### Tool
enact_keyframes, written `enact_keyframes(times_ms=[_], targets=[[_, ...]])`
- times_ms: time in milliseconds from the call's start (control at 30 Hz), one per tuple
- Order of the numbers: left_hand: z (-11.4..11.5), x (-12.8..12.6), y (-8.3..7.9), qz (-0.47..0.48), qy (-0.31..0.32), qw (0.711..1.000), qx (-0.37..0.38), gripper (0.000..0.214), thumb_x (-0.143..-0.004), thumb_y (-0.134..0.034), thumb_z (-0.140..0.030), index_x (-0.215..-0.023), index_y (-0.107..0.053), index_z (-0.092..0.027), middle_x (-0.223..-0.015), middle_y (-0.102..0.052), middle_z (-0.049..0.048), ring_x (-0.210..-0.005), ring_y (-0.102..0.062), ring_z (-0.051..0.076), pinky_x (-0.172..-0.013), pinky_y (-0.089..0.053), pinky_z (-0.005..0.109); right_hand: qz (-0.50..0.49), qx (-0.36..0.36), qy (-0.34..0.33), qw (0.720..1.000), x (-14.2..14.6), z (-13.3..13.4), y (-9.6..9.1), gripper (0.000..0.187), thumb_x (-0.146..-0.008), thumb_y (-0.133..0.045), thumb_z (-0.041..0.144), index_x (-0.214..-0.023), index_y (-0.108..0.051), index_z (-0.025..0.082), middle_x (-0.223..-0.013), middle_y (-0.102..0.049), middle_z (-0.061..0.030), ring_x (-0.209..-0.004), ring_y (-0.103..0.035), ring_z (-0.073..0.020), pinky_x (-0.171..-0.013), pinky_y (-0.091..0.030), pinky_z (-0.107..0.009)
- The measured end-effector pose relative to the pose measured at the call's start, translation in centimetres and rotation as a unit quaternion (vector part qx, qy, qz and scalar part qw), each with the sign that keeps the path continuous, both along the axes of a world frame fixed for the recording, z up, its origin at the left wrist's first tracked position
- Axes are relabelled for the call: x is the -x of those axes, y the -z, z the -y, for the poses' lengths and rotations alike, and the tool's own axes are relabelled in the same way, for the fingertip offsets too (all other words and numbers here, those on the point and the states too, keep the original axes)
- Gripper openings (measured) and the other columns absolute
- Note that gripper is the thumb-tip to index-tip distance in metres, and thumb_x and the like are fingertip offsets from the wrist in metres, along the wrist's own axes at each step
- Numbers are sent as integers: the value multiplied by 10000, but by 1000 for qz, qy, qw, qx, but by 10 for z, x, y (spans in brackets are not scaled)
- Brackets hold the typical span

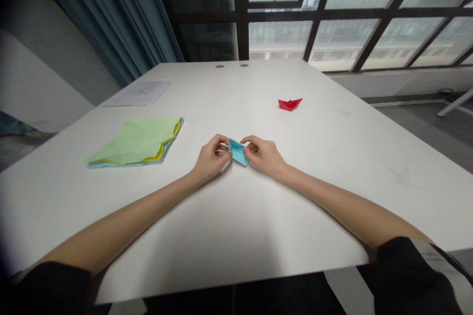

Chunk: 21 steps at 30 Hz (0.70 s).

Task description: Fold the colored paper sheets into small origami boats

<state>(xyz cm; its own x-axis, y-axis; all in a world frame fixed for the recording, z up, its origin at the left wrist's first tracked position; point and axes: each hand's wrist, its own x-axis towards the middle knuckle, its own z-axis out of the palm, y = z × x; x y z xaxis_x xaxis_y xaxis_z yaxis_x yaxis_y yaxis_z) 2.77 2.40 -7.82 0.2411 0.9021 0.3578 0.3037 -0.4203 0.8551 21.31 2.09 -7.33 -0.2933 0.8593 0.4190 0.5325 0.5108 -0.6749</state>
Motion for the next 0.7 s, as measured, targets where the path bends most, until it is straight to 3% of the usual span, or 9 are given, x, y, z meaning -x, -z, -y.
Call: enact_keyframes(times_ms=[133, 433, 600, 700], targets=[[0, 1, 0, 2, 8, 1000, -15, 288, -679, -488, -68, -937, -539, -186, -1062, -609, 50, -818, -613, 128, -623, -516, 228, -41, 58, -20, 997, -2, -3, 2, 189, -780, -528, 213, -957, -593, 198, -683, -672, 9, -599, -623, -133, -589, -482, -249], [-5, 4, 0, 28, -6, 1000, 0, 288, -668, -452, -46, -804, -668, -181, -1159, -587, 79, -1106, -545, 201, -825, -521, 337, -171, 140, -49, 974, -3, -11, 8, 156, -748, -535, 198, -884, -606, 169, -703, -672, -23, -684, -647, -161, -697, -510, -315], [-4, 3, 1, 66, 21, 997, 30, 104, -720, -571, -179, -775, -659, -171, -1165, -582, 97, -1105, -545, 219, -843, -512, 347, -219, 180, -39, 958, -3, -12, 10, 219, -711, -663, 309, -865, -591, 170, -751, -668, -32, -652, -649, -154, -617, -510, -276], [-5, 1, 3, 97, 11, 994, 54, 202, -686, -638, -205, -884, -616, -174, -1183, -557, 97, -997, -589, 191, -770, -524, 313, -222, 180, -36, 958, -3, -15, 13, 317, -692, -688, 308, -963, -583, 181, -765, -650, -18, -636, -642, -142, -568, -496, -251]])
